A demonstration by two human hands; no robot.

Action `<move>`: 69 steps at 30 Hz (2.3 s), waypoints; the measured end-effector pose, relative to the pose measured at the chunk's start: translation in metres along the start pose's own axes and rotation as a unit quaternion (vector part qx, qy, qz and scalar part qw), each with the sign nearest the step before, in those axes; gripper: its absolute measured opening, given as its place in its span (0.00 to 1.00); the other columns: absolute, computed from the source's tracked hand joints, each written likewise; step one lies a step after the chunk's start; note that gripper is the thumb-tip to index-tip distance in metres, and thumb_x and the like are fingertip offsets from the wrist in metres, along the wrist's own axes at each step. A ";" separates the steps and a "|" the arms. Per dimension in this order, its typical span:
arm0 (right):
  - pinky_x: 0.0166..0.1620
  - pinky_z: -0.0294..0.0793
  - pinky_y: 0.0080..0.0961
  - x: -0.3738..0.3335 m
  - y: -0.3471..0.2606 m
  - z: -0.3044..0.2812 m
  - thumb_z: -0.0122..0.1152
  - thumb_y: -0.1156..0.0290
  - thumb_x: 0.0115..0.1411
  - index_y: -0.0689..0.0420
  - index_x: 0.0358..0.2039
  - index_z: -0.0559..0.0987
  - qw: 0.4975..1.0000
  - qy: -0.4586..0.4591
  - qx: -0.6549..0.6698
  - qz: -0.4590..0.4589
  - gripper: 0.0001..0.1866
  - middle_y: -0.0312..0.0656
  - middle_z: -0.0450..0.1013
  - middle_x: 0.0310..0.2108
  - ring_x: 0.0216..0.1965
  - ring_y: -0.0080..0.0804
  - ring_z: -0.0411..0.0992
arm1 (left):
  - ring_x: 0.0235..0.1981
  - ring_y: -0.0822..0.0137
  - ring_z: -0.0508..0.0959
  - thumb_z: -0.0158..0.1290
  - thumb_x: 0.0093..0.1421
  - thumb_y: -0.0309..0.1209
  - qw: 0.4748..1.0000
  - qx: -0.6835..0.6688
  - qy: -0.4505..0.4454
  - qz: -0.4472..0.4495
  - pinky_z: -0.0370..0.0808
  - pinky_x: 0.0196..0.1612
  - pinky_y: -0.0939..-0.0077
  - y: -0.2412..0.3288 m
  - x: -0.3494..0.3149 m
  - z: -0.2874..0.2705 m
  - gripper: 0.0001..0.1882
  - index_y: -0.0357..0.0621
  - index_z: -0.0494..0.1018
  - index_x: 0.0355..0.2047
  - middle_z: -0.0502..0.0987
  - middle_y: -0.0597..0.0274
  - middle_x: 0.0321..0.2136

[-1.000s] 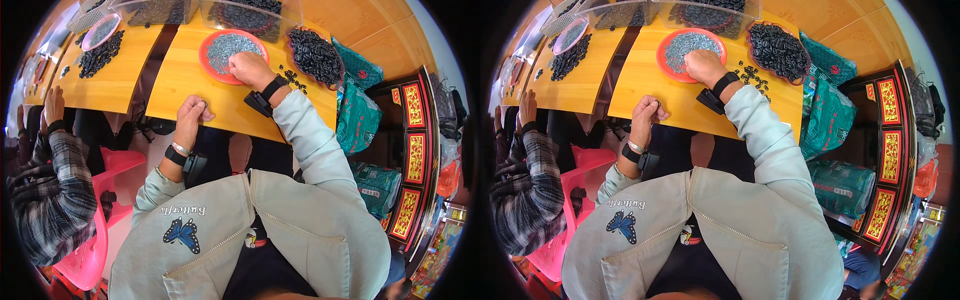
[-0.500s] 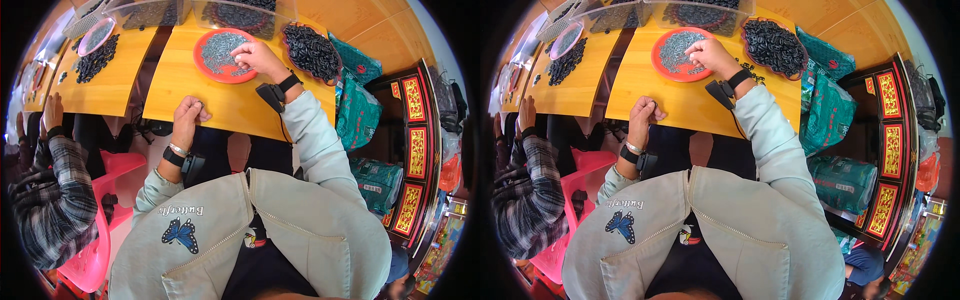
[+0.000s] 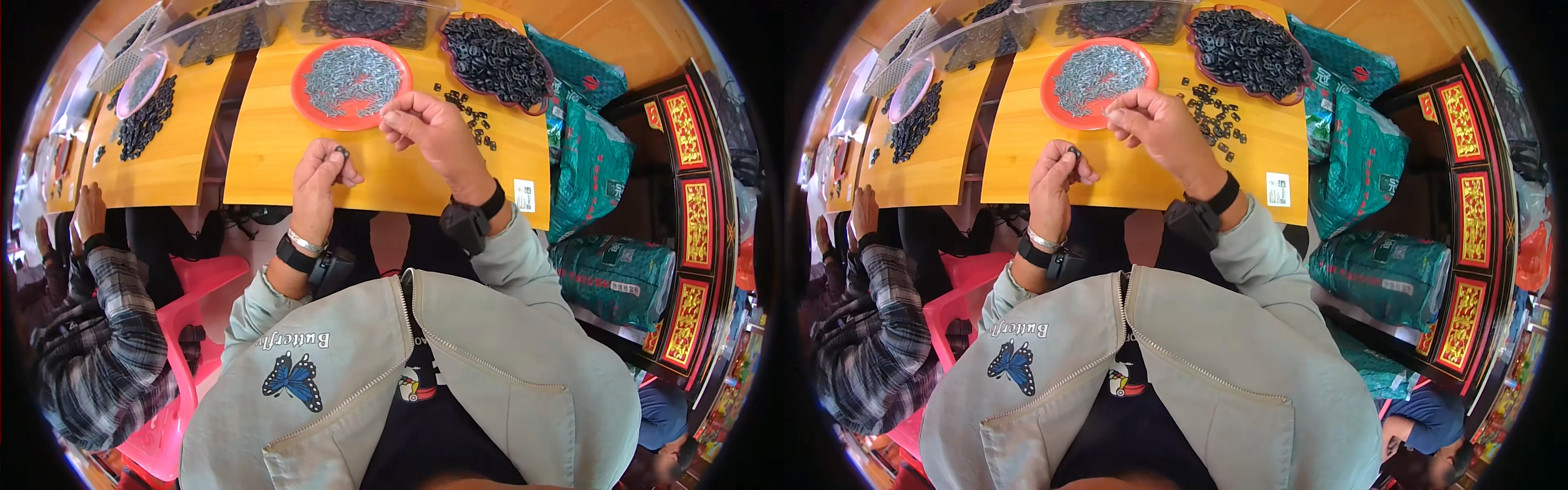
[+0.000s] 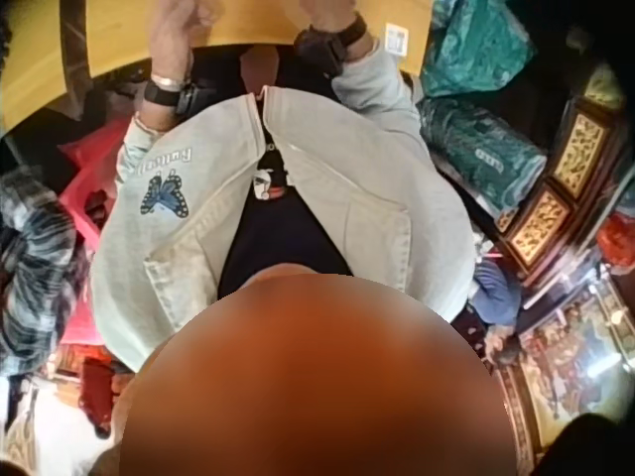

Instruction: Manually trimming and inspecting small black plastic components and placing them into a collection bowl.

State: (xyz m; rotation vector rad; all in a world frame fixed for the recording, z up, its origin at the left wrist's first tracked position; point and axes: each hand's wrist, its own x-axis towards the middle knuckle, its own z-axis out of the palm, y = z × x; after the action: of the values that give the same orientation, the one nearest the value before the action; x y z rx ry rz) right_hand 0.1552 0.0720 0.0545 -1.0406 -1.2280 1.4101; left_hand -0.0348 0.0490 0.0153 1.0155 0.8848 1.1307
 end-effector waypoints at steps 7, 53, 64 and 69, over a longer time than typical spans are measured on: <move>0.32 0.67 0.14 -0.023 0.009 0.009 0.53 0.70 0.61 0.60 0.31 0.74 0.999 -0.001 0.048 -0.018 0.07 0.31 0.70 0.25 0.26 0.15 0.65 | 0.24 0.73 0.71 0.40 0.61 0.28 0.999 0.030 -0.041 -0.003 0.69 0.32 0.80 0.004 -0.002 0.024 0.07 0.37 0.64 0.35 0.69 0.63 0.22; 0.30 0.68 0.15 -0.048 0.019 0.024 0.56 0.74 0.57 0.63 0.30 0.73 0.985 0.004 -0.154 -0.078 0.05 0.33 0.71 0.23 0.25 0.15 0.66 | 0.24 0.66 0.74 0.48 0.59 0.30 0.963 -0.241 -0.108 -0.043 0.70 0.29 0.78 -0.005 -0.016 0.012 0.08 0.37 0.67 0.32 0.73 0.58 0.24; 0.29 0.67 0.11 -0.048 0.023 0.021 0.59 0.76 0.54 0.61 0.32 0.78 0.990 -0.013 -0.090 -0.106 0.05 0.31 0.72 0.23 0.25 0.12 0.67 | 0.24 0.64 0.74 0.46 0.60 0.30 0.949 -0.275 -0.140 -0.067 0.69 0.29 0.76 -0.012 -0.013 0.007 0.07 0.38 0.66 0.33 0.73 0.59 0.24; 0.28 0.67 0.11 -0.053 0.019 0.021 0.58 0.77 0.54 0.61 0.31 0.77 0.996 -0.024 -0.049 -0.064 0.04 0.30 0.72 0.22 0.24 0.12 0.66 | 0.24 0.64 0.74 0.46 0.61 0.30 0.942 -0.289 -0.148 -0.081 0.69 0.29 0.76 -0.014 -0.015 0.009 0.07 0.39 0.66 0.33 0.73 0.59 0.25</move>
State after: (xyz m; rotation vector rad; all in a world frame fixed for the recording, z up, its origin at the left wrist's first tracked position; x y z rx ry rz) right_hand 0.1419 0.0161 0.0393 -0.9826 -1.3858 1.2935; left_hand -0.0252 0.0313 0.0054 0.5885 0.3475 0.9790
